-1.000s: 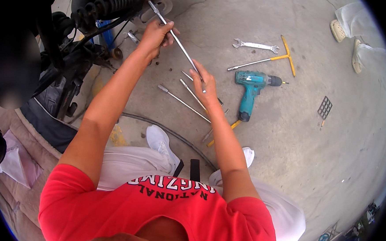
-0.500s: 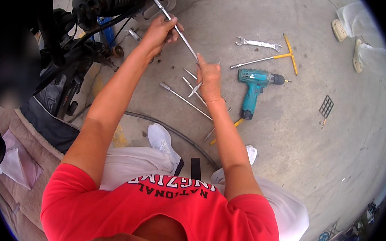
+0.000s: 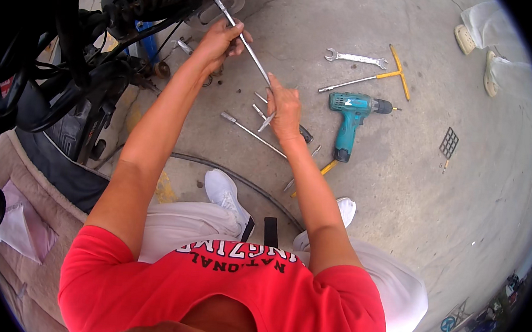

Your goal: The person is repairing a scooter by using various hand tools to tighten and loosen bolts and screws on different parts of the vehicle. They handle a screwdriver, wrench, and socket wrench to adjust components near the seat and rear wheel area.

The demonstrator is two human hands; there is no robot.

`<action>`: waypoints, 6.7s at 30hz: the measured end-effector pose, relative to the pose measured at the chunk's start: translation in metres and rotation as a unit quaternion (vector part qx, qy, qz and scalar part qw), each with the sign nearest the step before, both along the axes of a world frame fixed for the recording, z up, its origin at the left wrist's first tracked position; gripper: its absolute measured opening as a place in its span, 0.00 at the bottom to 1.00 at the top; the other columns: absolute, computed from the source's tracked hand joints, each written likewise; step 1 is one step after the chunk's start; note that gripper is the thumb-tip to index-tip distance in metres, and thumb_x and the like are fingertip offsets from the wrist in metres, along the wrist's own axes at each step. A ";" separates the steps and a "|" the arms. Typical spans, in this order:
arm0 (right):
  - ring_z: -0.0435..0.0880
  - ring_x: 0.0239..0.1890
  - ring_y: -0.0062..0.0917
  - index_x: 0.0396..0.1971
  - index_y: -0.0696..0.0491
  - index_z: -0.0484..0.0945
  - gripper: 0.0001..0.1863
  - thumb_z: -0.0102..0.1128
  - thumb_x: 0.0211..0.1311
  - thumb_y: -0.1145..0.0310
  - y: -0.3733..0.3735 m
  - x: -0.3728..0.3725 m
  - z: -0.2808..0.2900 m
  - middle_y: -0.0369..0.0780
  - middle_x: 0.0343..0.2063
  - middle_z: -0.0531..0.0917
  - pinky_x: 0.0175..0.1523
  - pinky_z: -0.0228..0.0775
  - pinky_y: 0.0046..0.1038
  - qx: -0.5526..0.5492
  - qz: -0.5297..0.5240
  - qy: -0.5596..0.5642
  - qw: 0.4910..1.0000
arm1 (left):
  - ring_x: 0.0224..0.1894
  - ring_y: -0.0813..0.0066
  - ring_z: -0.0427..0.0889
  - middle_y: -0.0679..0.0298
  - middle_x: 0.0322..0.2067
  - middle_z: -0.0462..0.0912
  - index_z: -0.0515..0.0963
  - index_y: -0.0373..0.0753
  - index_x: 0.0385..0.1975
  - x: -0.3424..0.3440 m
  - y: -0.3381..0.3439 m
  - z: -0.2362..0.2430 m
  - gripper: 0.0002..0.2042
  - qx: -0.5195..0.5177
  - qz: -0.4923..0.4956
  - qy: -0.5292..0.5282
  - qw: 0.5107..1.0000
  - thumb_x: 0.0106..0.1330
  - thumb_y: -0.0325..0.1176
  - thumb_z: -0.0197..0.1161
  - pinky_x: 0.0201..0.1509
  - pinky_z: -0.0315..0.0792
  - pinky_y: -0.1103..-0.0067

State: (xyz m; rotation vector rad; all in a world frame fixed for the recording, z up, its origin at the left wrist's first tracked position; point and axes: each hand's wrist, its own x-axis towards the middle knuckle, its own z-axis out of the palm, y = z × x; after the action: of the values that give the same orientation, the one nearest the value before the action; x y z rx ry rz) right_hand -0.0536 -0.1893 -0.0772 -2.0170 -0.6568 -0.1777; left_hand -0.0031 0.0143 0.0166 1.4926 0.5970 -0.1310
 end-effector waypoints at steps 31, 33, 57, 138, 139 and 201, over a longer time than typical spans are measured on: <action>0.77 0.34 0.31 0.51 0.51 0.73 0.23 0.58 0.53 0.65 -0.016 0.015 -0.010 0.37 0.33 0.79 0.42 0.64 0.33 0.029 0.036 -0.024 0.999 | 0.30 0.64 0.72 0.61 0.24 0.74 0.77 0.36 0.25 -0.040 -0.130 -0.024 0.07 0.468 -0.336 -0.282 0.767 0.55 0.34 0.57 0.41 0.63 0.70; 0.77 0.34 0.31 0.51 0.51 0.73 0.23 0.58 0.52 0.66 -0.019 0.013 -0.011 0.37 0.32 0.79 0.42 0.64 0.33 0.031 0.039 -0.026 0.998 | 0.33 0.64 0.72 0.61 0.26 0.75 0.77 0.36 0.27 -0.046 -0.129 -0.024 0.08 0.454 -0.313 -0.304 0.777 0.55 0.34 0.57 0.47 0.64 0.68; 0.74 0.24 0.28 0.45 0.52 0.77 0.19 0.61 0.49 0.75 -0.032 0.050 -0.005 0.36 0.19 0.73 0.36 0.62 0.31 -0.007 -0.010 -0.109 0.994 | 0.47 0.63 0.74 0.57 0.47 0.75 0.68 0.39 0.51 -0.061 -0.072 -0.043 0.26 0.529 -0.161 -0.297 0.778 0.54 0.42 0.66 0.55 0.66 0.68; 0.77 0.22 0.31 0.32 0.58 0.72 0.26 0.39 0.68 0.47 -0.044 0.041 -0.004 0.43 0.22 0.77 0.13 0.60 0.19 0.333 -0.006 0.772 0.542 | 0.15 0.81 0.69 0.58 0.22 0.79 0.73 0.32 0.28 -0.020 -0.085 -0.050 0.18 -0.133 -0.056 -0.015 0.989 0.72 0.41 0.44 0.15 0.59 0.83; 0.78 0.23 0.32 0.33 0.59 0.72 0.25 0.39 0.69 0.48 -0.046 0.040 0.001 0.44 0.23 0.78 0.13 0.62 0.20 0.285 -0.013 0.748 0.600 | 0.15 0.81 0.69 0.58 0.22 0.79 0.73 0.32 0.28 -0.019 -0.088 -0.050 0.18 -0.129 -0.043 -0.015 0.991 0.72 0.41 0.44 0.15 0.58 0.83; 0.74 0.47 0.23 0.44 0.50 0.70 0.14 0.58 0.61 0.62 -0.031 0.024 -0.024 0.37 0.43 0.75 0.50 0.70 0.28 0.494 0.167 0.545 0.656 | 0.23 0.56 0.78 0.54 0.18 0.79 0.80 0.39 0.17 -0.008 -0.148 -0.024 0.17 0.510 -0.349 -0.154 0.771 0.62 0.42 0.53 0.34 0.65 0.66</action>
State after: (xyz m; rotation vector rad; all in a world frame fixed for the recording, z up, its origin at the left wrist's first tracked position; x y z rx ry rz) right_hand -0.0297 -0.2200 -0.1010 -0.6208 -0.0323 0.7302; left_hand -0.0106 -0.1336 -0.0079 2.6924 -0.2897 -0.1325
